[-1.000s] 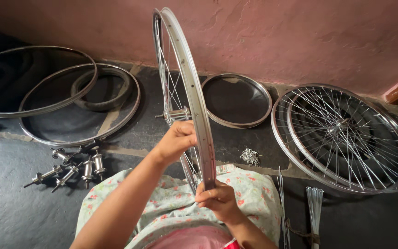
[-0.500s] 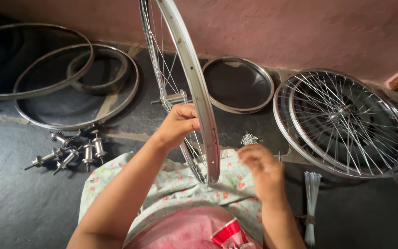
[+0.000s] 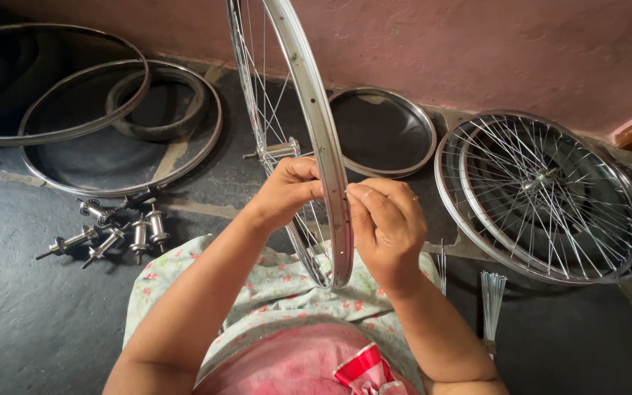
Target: The person assembles a bicycle wheel by inserting spokes through the hub and rim, then securing them with nipples. The person repeatedly picks spokes and nipples, threads them through the rim holes, and tightens them by hand.
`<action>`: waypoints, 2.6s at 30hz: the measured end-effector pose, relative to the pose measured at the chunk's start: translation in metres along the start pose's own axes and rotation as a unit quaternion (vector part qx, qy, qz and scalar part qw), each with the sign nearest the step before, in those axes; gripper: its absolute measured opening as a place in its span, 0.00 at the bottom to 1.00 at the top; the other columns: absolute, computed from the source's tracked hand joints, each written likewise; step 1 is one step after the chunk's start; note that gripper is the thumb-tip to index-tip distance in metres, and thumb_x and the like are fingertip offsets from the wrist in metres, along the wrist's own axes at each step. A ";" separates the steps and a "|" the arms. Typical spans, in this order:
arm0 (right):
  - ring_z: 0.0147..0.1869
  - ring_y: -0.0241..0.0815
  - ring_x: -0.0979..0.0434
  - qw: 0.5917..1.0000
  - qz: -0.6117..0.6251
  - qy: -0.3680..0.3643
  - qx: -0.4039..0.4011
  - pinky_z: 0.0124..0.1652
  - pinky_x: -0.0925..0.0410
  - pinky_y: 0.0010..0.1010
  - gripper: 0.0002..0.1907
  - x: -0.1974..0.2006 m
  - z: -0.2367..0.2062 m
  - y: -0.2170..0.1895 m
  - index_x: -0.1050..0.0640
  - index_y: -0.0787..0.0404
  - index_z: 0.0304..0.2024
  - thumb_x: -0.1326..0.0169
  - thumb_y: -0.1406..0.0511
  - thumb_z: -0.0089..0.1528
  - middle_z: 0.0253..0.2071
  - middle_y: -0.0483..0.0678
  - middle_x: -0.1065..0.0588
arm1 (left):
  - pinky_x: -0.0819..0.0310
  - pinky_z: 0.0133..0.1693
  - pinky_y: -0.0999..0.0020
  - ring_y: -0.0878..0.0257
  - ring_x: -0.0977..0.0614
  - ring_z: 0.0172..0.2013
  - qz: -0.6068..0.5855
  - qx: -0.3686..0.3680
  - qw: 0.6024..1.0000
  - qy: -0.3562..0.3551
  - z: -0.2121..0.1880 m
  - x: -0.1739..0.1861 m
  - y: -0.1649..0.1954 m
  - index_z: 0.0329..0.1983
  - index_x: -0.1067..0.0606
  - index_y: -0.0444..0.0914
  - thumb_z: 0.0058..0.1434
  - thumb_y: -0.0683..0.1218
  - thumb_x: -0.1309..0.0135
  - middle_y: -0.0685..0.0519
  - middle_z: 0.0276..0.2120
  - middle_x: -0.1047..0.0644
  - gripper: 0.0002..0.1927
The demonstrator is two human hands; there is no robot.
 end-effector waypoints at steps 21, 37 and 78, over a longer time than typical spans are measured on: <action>0.52 0.51 0.22 0.990 -0.102 0.005 0.092 0.50 0.27 0.35 0.09 -0.021 -0.007 -0.012 0.23 0.73 0.45 0.38 0.80 0.63 0.50 0.54 0.26 | 0.26 0.51 0.67 0.65 0.20 0.45 -0.004 -0.002 1.000 -0.003 -0.004 0.003 -0.003 0.43 0.19 0.33 0.66 0.45 0.37 0.54 0.43 0.20 0.10; 0.60 0.57 0.28 0.994 -0.093 -0.010 0.056 0.60 0.32 0.42 0.16 -0.018 -0.029 -0.020 0.20 0.71 0.52 0.45 0.77 0.61 0.54 0.55 0.27 | 0.24 0.50 0.67 0.66 0.19 0.44 -0.053 0.032 0.998 -0.005 -0.011 0.005 -0.007 0.47 0.22 0.36 0.64 0.47 0.35 0.56 0.41 0.19 0.14; 0.50 0.41 0.23 0.812 0.502 0.133 -0.267 0.55 0.28 0.35 0.19 -0.070 -0.093 0.094 0.32 0.67 0.65 0.59 0.62 0.76 0.55 0.55 0.25 | 0.26 0.58 0.66 0.66 0.20 0.51 0.008 0.065 0.995 -0.075 -0.010 0.004 -0.005 0.52 0.20 0.32 0.72 0.45 0.42 0.54 0.48 0.19 0.12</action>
Point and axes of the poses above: each hand's wrist, its own z-axis towards the middle knuckle, its own x-axis out of the back of the hand, y = z × x, the point moved 1 cm from there along z, towards the middle knuckle
